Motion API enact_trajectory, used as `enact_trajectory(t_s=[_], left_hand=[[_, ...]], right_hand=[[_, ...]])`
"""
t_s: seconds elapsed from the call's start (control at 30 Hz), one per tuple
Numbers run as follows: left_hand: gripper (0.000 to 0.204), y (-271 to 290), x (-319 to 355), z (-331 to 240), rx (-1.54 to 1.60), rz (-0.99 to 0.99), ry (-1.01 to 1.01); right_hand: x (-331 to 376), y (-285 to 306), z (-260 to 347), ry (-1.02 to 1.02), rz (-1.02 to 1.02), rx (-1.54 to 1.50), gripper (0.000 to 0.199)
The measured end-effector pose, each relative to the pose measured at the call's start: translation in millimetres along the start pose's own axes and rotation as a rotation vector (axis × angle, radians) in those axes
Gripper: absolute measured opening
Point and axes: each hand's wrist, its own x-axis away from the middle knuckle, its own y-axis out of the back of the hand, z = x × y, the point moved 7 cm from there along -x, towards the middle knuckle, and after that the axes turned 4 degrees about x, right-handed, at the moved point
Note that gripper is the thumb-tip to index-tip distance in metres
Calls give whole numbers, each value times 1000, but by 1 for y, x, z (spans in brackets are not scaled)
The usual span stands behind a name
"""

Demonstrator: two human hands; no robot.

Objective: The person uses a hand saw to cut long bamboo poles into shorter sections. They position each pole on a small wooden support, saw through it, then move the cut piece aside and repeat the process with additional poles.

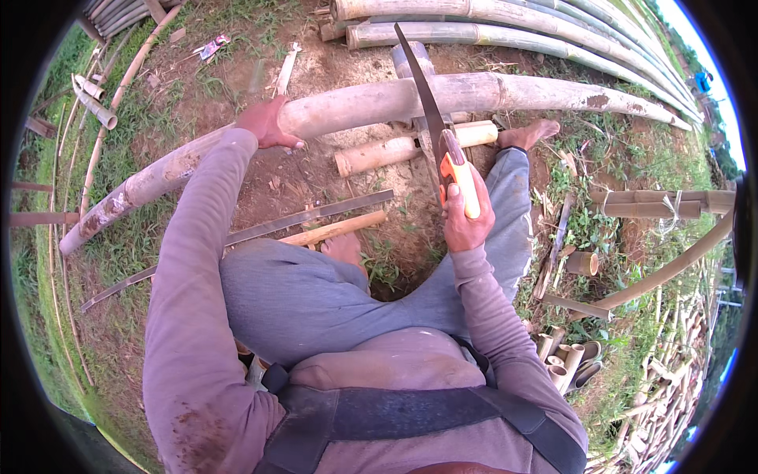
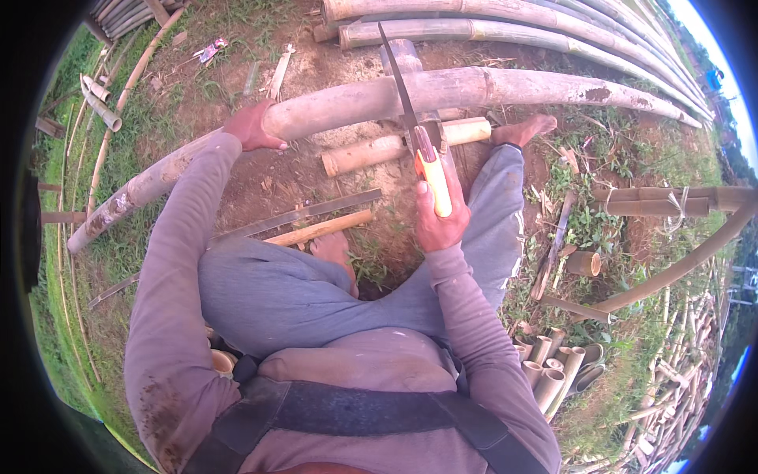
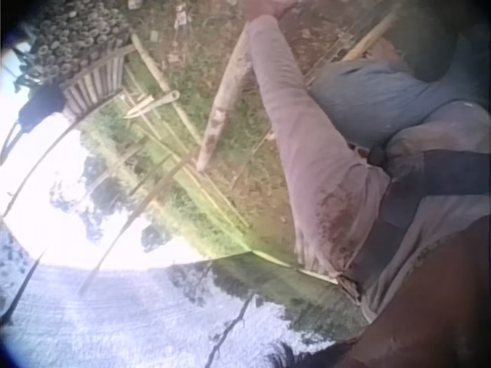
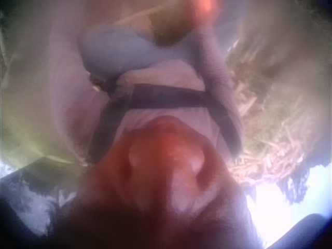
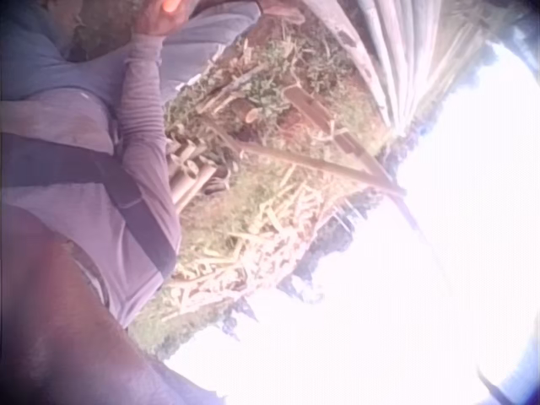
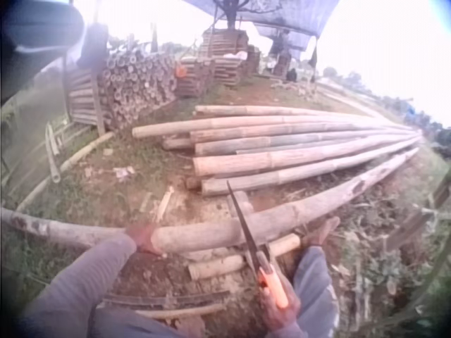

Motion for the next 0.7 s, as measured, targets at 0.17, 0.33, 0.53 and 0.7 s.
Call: enact_trajectory(t_s=[0.17, 0.33, 0.53, 0.7], left_hand=[[118, -5, 0, 12, -77, -17, -68], [107, 2, 8, 6, -87, -3, -87], [95, -1, 11, 9, -55, -145, -164], [98, 5, 3, -4, -36, -41, -126]], right_hand=[[-1, 4, 22, 116, -29, 77, 48], [76, 54, 29, -202, 81, 44, 48], [32, 17, 8, -179, 26, -105, 43], [-66, -31, 12, -87, 0, -28, 40]])
